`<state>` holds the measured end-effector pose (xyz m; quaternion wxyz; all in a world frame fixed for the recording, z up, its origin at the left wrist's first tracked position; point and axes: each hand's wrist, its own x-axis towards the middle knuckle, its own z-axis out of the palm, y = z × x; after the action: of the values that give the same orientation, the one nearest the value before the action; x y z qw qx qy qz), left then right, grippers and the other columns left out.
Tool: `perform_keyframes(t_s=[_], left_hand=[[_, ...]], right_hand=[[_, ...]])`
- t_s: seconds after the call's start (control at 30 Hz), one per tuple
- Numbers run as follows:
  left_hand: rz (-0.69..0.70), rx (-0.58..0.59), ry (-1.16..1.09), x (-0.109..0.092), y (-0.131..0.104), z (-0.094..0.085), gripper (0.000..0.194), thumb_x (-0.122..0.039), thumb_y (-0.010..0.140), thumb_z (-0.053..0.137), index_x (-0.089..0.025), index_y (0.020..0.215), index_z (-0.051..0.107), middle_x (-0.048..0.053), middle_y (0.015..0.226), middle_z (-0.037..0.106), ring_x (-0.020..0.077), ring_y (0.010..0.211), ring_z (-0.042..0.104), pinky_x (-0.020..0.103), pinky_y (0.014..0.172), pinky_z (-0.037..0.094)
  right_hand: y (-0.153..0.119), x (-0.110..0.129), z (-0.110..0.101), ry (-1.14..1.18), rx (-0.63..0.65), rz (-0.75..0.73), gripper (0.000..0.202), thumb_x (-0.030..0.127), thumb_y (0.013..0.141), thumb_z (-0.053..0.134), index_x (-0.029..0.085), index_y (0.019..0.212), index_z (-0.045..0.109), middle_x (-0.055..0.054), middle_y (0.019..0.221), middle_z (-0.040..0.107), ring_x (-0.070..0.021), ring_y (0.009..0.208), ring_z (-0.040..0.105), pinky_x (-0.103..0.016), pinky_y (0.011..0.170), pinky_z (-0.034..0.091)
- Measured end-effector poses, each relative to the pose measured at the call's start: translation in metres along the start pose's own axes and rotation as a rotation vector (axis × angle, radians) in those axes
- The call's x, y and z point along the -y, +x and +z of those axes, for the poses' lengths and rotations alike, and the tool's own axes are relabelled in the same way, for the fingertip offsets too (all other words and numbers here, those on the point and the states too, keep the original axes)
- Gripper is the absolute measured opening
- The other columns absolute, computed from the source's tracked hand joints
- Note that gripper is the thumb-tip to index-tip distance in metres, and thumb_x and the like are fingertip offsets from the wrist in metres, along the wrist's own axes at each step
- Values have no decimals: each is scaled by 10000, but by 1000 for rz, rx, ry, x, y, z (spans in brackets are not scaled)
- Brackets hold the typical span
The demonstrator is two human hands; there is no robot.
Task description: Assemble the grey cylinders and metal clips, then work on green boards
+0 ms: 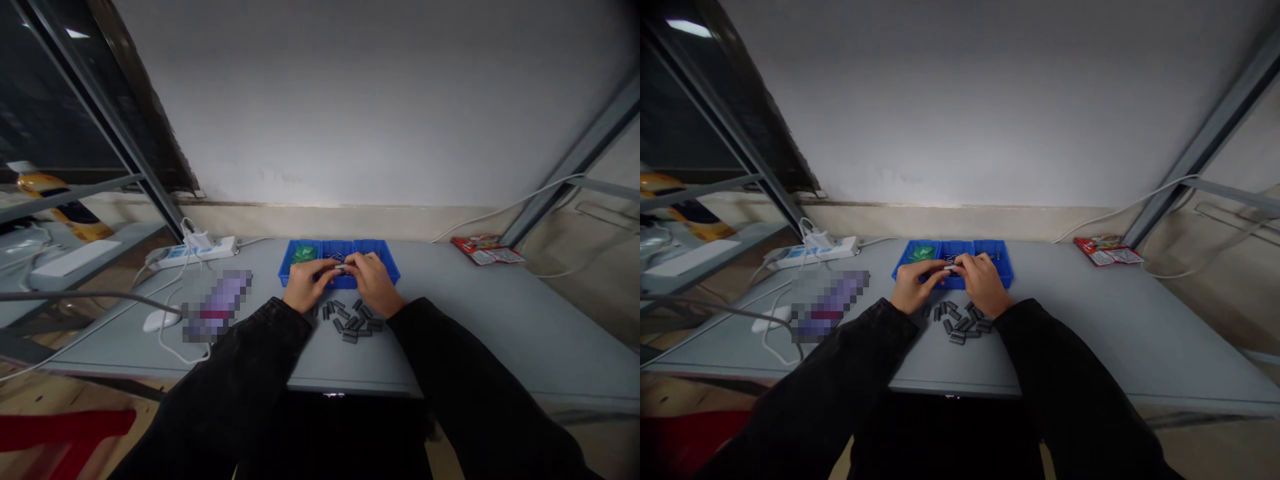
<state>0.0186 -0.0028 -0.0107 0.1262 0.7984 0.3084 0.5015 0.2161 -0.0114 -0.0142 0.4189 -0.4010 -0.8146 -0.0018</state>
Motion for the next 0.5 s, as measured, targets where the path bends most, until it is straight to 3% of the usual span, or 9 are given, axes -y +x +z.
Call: perform_keyframes(t_s=[0.2, 0.33, 0.5], left_hand=[[-3, -34, 43, 2, 0, 0, 192, -292, 951, 665, -147, 1044, 748, 53, 865, 785, 122, 608, 709, 265, 680, 608], [-9, -16, 10, 1, 0, 0, 195, -301, 939, 681, -160, 1052, 752, 55, 886, 787, 127, 624, 714, 259, 682, 603], [5, 8, 4, 0, 0, 1, 194, -311, 936, 684, -163, 1041, 751, 57, 927, 786, 129, 647, 716, 262, 675, 602]], right_hand=[[2, 2, -5, 25, 7, -13, 141, 280, 1015, 512, 221, 1136, 552, -55, 972, 715, -243, 899, 628, -395, 855, 399], [2, -2, -3, -2, 2, -59, 80, 203, 1010, 488, 207, 1053, 555, -64, 968, 704, -230, 872, 619, -380, 828, 388], [0, -5, -1, -11, 38, -77, 233, 218, 1055, 363, 217, 960, 575, -50, 939, 699, -210, 852, 611, -382, 830, 378]])
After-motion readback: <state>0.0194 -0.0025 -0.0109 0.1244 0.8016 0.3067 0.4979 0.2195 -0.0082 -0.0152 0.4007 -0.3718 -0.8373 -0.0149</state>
